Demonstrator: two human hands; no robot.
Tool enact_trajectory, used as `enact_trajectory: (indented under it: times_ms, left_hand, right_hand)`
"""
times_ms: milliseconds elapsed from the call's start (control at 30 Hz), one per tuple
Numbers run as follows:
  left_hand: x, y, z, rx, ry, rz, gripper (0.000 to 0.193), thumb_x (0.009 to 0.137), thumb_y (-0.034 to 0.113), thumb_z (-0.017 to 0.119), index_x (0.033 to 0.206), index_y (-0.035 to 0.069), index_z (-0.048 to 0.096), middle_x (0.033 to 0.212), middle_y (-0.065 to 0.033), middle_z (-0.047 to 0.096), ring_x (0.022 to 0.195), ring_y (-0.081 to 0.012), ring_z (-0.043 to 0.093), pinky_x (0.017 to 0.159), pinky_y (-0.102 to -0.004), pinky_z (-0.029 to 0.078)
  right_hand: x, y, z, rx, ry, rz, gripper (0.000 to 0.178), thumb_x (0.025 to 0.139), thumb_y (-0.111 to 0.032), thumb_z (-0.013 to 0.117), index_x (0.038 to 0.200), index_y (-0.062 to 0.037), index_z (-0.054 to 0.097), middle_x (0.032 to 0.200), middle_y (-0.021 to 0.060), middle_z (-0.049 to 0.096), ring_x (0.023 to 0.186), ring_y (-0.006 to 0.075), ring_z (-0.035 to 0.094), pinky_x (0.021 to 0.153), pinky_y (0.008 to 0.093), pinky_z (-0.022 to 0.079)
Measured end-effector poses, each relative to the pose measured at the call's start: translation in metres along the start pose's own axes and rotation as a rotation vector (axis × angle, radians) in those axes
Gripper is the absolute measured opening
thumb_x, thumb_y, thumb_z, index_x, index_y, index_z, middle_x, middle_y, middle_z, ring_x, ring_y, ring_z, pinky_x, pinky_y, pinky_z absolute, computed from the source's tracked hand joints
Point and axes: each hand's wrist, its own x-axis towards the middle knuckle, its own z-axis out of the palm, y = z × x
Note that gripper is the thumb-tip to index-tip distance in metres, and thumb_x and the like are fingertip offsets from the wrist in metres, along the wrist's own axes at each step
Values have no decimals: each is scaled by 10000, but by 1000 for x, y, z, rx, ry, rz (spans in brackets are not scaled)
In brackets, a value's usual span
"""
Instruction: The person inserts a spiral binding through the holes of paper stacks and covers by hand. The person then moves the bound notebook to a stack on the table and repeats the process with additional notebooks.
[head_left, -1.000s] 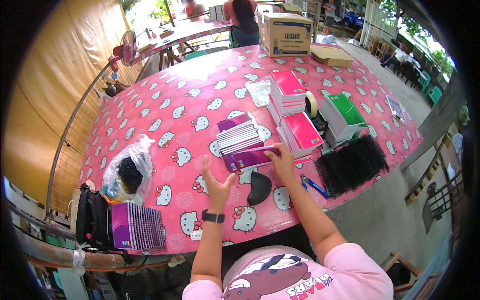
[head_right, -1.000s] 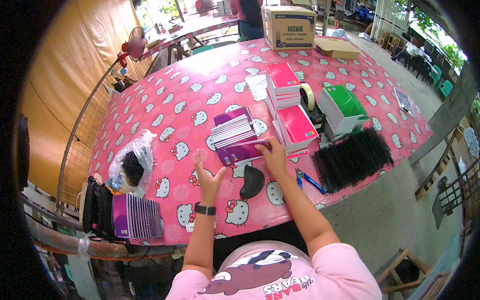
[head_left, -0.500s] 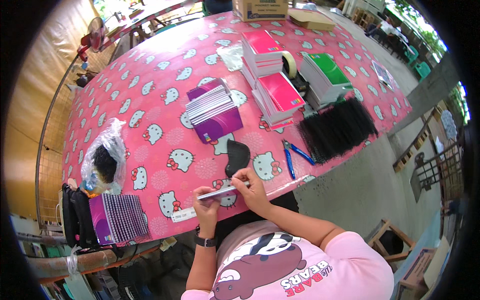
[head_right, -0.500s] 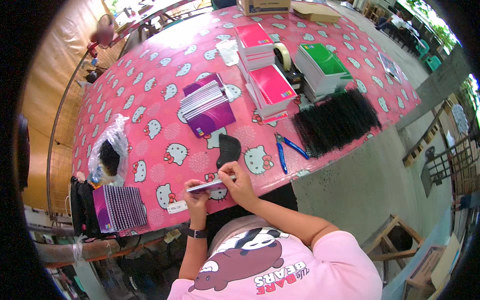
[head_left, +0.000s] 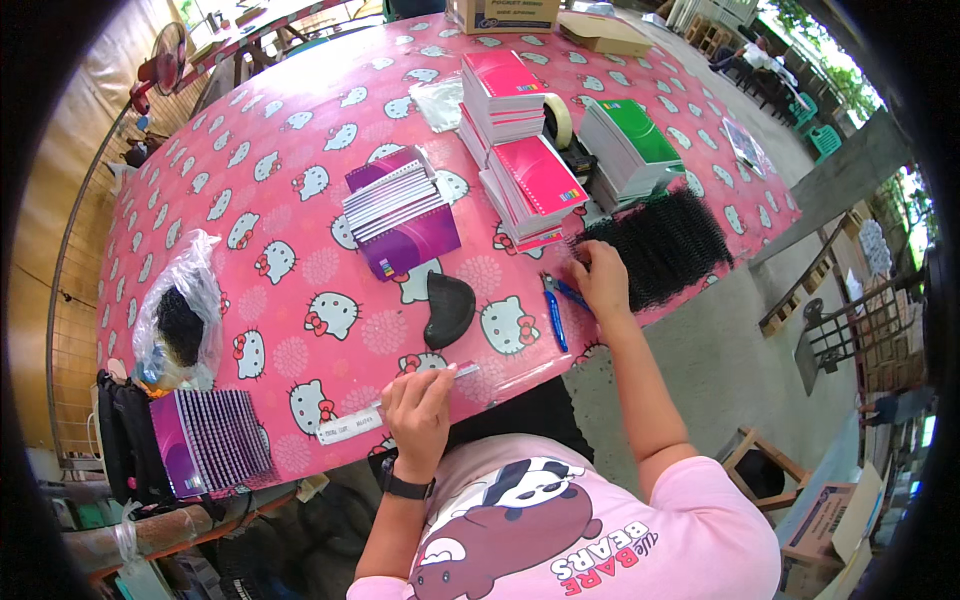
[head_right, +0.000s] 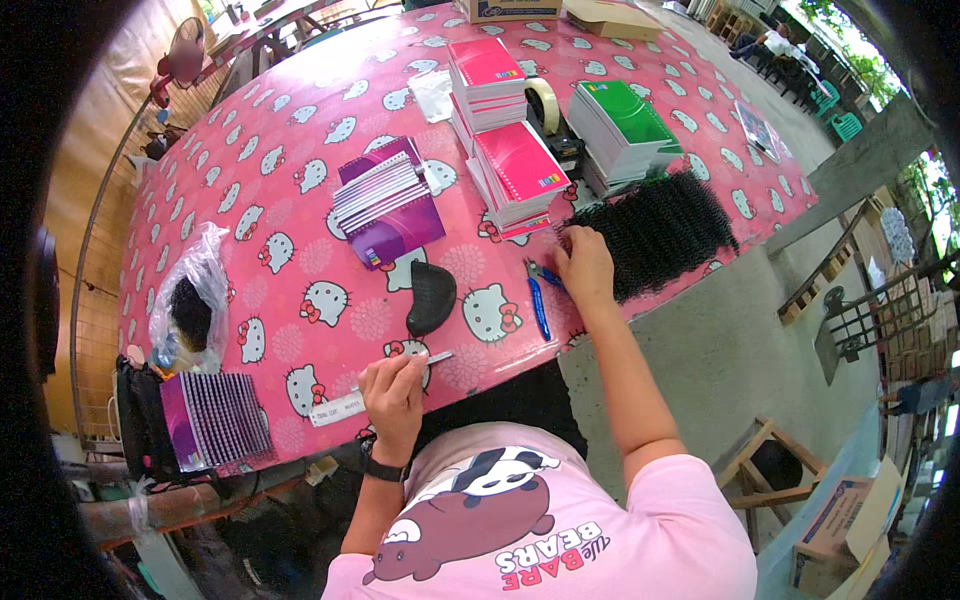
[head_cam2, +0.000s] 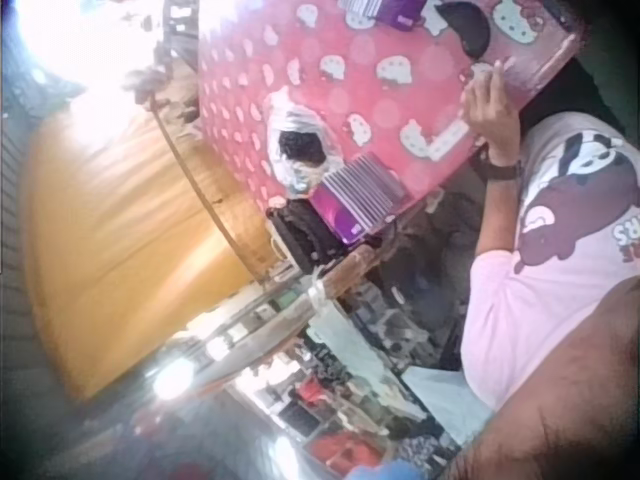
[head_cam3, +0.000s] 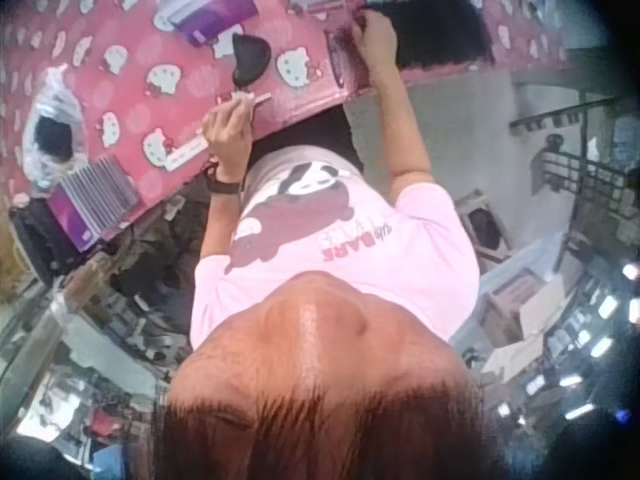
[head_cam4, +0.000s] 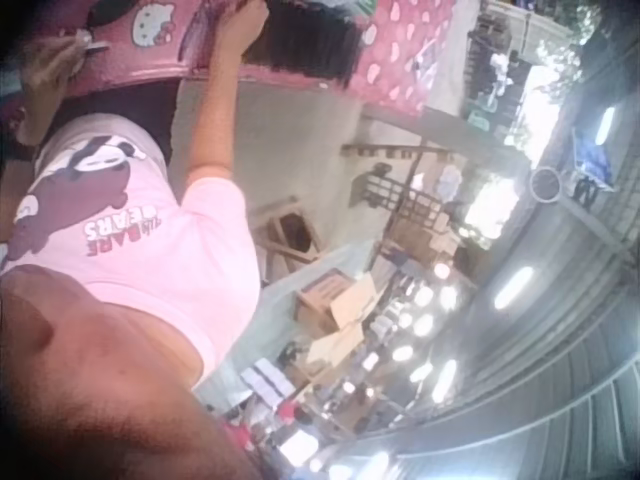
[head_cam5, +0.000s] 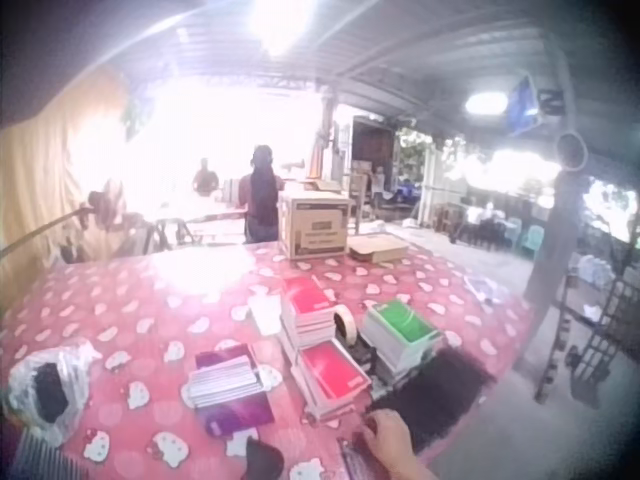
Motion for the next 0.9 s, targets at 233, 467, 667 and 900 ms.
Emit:
enact_trajectory:
  times_ms: [233,467,667,900]
  left_hand:
    - [5,-1,-1,-33,23,-5,183,731,74,709,908,118,691,816,-8,608,768,-202,537,698,-340,382]
    - [7,-1,-1,-20,-39,-68,222,698,109,723,916,135,692,816,8,590,802,-195,534,744,-341,373]
    - [4,-7,-3,-29,-94,-57,220,706,128,720,925,138,701,789,2,576,773,-197,518,715,-340,352]
    - [7,-5,-3,-37,-110,-37,219,719,124,707,937,148,704,789,2,578,767,-195,520,699,-340,354]
  right_hand:
    - [1,9,13,-173,-97,-68,205,777,-183,644,900,-19,638,904,165,609,906,346,561,782,438,470]
    - [12,3,-26,-80,87,44,261,927,-161,445,1109,-22,571,976,217,611,894,418,578,753,481,466]
    - [-44,-92,-55,658,-698,-265,187,798,-6,639,984,-17,622,860,85,574,784,206,593,705,302,472]
    - [-57,-92,-35,711,-739,-300,230,787,-29,656,1015,-55,652,859,75,574,811,208,555,711,313,445]
